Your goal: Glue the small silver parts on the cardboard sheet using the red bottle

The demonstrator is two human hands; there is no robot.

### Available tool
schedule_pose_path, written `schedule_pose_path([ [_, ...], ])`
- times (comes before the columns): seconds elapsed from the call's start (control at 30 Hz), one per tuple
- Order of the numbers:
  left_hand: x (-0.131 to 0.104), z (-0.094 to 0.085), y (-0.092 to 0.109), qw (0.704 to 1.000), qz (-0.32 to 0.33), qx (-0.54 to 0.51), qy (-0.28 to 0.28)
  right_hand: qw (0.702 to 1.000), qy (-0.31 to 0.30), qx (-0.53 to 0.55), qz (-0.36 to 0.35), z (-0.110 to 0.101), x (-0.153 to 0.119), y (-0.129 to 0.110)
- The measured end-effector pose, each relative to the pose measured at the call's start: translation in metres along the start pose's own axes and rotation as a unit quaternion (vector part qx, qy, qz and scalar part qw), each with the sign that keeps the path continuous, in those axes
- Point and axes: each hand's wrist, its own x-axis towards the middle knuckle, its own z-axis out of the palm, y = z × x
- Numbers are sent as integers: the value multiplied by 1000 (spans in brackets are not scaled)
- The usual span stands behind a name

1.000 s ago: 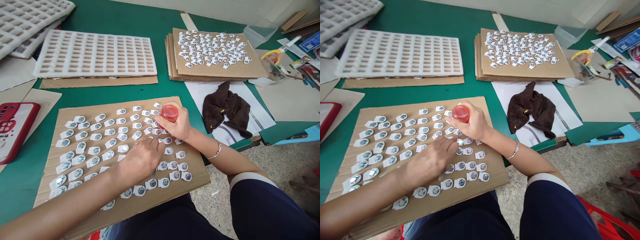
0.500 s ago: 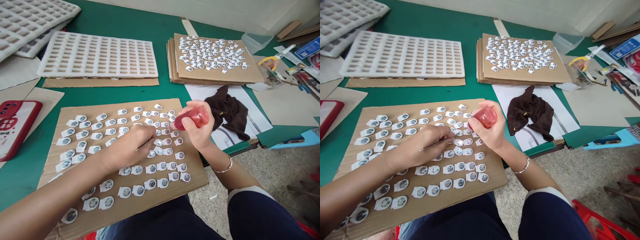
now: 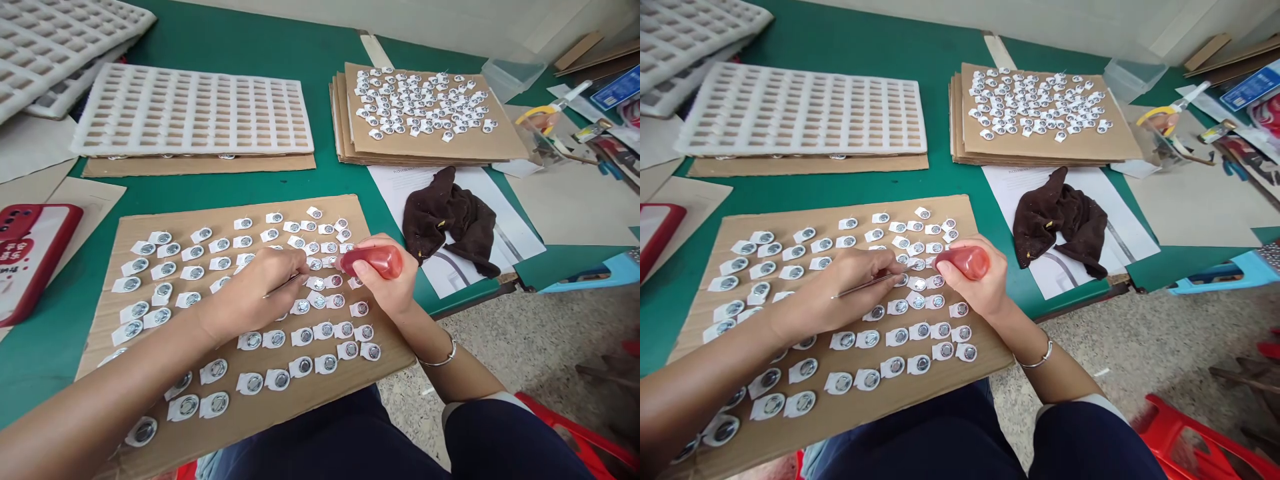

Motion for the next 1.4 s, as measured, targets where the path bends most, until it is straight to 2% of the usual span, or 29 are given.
schedule_pose_path([
  [0.2,-1,0,-1,1000,-12,-14,-23,1000,-14,-20,1,4,1,0],
  [0.73,-3,1,-2,999,-10,-28,-19,999,-22,-33,-3,6,3,2],
  [1.4,-2,2,-1,999,-14,-25,-19,998,-31,-40,-46,6,1,1],
])
